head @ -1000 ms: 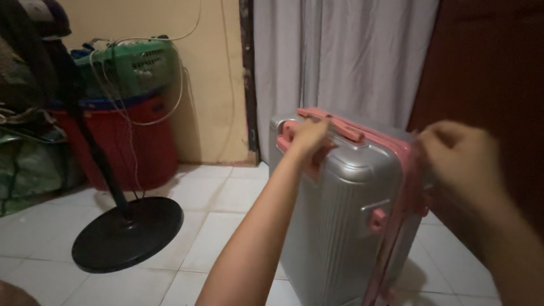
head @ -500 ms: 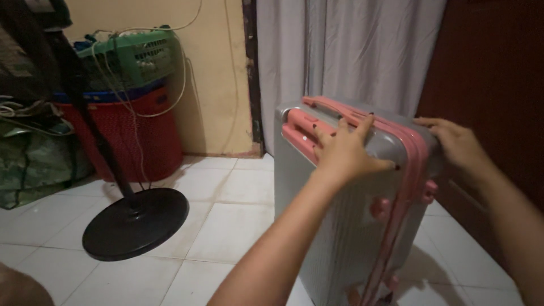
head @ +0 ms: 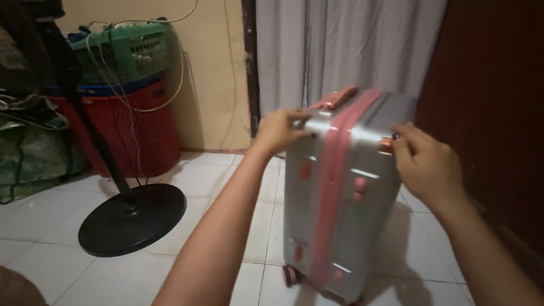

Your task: Zip and close a suitcase after packing clothes.

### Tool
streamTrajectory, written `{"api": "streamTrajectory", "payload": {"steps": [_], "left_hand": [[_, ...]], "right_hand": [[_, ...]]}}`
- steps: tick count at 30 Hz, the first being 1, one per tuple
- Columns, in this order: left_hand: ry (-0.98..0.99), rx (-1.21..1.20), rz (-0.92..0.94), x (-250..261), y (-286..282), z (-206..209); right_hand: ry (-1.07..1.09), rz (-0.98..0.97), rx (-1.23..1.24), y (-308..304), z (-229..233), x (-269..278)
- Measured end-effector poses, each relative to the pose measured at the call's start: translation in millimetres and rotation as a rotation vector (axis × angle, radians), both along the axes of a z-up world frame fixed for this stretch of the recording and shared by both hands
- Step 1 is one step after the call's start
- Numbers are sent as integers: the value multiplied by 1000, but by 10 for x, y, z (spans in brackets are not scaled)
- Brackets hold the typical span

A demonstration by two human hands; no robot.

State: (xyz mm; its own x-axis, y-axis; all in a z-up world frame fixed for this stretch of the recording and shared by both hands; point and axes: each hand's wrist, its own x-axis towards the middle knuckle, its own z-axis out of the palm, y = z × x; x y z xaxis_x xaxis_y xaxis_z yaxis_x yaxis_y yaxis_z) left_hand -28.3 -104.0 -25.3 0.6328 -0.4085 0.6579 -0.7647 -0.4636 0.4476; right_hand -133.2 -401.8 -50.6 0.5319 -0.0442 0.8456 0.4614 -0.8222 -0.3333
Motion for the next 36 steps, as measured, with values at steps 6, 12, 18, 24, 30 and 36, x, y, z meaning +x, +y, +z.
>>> {"api": "streamTrajectory", "payload": {"steps": [6,12,18,24,30,36], "left_hand": [[89,-128,425,253,-57,-208],[-7,-99,330,-17,-873,-114],[35,52,555,259,-882,-235],[-355,-108,398,1259,-700,-669],[-332,-158,172,1170,-437,-592],[-227,-147,73,1084,-208,-463]], "right_hand": [[191,19,-71,300,131,10],[224,260,-125,22,-37,701],[39,248,-315,-825,-359,1551],[398,195,15,-1145,-336,1323],[487,-120,18,-1137,-259,1143],[319,8,-26,-1264,-228,1381]]}}
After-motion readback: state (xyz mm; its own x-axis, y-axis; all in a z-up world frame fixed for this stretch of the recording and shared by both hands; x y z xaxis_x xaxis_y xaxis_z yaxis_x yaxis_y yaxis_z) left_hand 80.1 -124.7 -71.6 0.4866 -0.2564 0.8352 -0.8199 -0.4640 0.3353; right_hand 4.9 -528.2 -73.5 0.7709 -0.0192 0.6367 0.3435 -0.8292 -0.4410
